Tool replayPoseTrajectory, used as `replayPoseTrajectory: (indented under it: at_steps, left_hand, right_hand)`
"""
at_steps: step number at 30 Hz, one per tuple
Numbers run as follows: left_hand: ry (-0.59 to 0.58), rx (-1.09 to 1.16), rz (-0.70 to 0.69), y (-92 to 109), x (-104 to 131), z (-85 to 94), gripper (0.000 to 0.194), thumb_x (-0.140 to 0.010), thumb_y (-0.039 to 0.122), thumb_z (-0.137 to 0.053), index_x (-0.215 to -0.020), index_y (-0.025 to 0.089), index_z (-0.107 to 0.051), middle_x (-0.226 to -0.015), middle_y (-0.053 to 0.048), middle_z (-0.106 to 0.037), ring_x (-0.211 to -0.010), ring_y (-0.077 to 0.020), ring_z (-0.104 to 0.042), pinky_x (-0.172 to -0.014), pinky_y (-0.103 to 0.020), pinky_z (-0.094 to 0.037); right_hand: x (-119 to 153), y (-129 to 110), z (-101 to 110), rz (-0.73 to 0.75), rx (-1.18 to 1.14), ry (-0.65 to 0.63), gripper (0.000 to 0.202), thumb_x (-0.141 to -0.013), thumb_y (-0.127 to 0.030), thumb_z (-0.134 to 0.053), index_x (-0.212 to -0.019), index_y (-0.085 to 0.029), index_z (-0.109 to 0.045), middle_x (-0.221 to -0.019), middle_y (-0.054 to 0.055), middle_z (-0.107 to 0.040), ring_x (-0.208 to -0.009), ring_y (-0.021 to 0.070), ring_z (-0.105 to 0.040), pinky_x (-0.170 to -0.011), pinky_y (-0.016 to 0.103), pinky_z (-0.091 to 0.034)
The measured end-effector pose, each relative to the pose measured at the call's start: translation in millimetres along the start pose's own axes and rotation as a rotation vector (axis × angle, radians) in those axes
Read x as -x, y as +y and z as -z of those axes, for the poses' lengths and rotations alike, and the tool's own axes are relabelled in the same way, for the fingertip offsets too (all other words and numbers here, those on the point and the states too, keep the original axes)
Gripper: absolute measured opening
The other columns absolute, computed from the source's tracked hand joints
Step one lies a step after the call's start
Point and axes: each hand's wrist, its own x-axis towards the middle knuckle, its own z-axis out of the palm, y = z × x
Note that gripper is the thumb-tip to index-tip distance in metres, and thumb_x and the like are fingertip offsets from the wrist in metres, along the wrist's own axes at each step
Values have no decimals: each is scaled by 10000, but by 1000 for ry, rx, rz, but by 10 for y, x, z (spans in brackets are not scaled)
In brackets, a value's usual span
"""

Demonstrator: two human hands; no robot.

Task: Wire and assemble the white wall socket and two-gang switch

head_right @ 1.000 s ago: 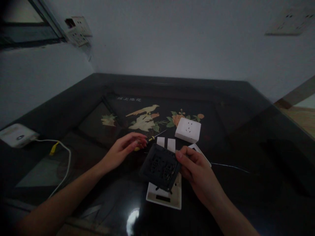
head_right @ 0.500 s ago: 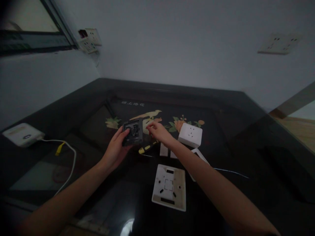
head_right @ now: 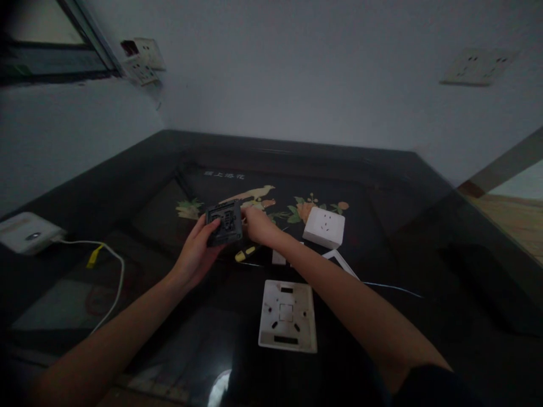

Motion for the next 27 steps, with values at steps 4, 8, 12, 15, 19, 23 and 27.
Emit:
replayPoseTrajectory:
  at_steps: [4,8,12,15,19,23,27]
  left_hand:
    - [-71,-19,49,8,82,-54,435,-704,111,-775,-1096,204,-610,-1123,-29,-702,-1014,-201,-675,-818,-291,-581]
    - [-187,-61,181,-18,250,-125,587,-652,55,-820,-1173,203,-594,-1191,-59,-705,-1098,-228,-670,-914,-313,-550]
    - [-356,-89,370,-83,396,-130,628,-649,61,-844,-1206,214,-601,-1200,-58,-712,-1145,-222,-654,-991,-314,-497]
    - [-449,-84,463,-121,444,-113,673,-602,33,-869,-1195,222,-614,-1165,-47,-724,-1118,-208,-665,-981,-305,-494]
    - [-504,-132,490,-115,478,-119,729,-570,19,-881,-1211,228,-603,-1201,-56,-706,-1133,-228,-661,-974,-330,-502]
    - [-514,-260,425,-77,514,-129,708,-600,112,-900,-1222,240,-585,-1181,-53,-710,-1150,-268,-655,-965,-369,-524]
    - [-547,-331,346,-57,518,-90,693,-647,241,-899,-1258,251,-572,-1213,-65,-700,-1229,-313,-613,-1018,-414,-513]
  right_hand:
    - [478,104,444,-80,39,25,259,-948,-314,-609,-1165,-173,-631,-1194,81,-659,-1026,204,-658,-872,418,-569]
    - [1217,196,730,-161,104,77,267,-881,-184,-633,-1145,-191,-676,-1139,101,-724,-1002,233,-705,-897,435,-588]
    - [1647,217,612,-187,159,64,398,-842,-181,-668,-1239,-192,-652,-1311,134,-666,-1215,299,-632,-1034,534,-518]
    - [1688,234,425,-198,177,66,514,-825,-156,-671,-1332,-182,-592,-1455,167,-547,-1325,334,-542,-1083,582,-462]
    - [1626,293,304,-199,152,92,484,-812,-82,-641,-1287,-174,-625,-1391,176,-597,-1312,331,-550,-1071,584,-472]
    - [1631,300,373,-197,87,150,438,-769,-107,-703,-1196,-196,-670,-1287,149,-647,-1234,326,-601,-1038,575,-505]
    - [1708,108,540,-210,-4,262,396,-825,-218,-707,-1213,-203,-633,-1288,134,-624,-1214,294,-611,-1040,529,-520]
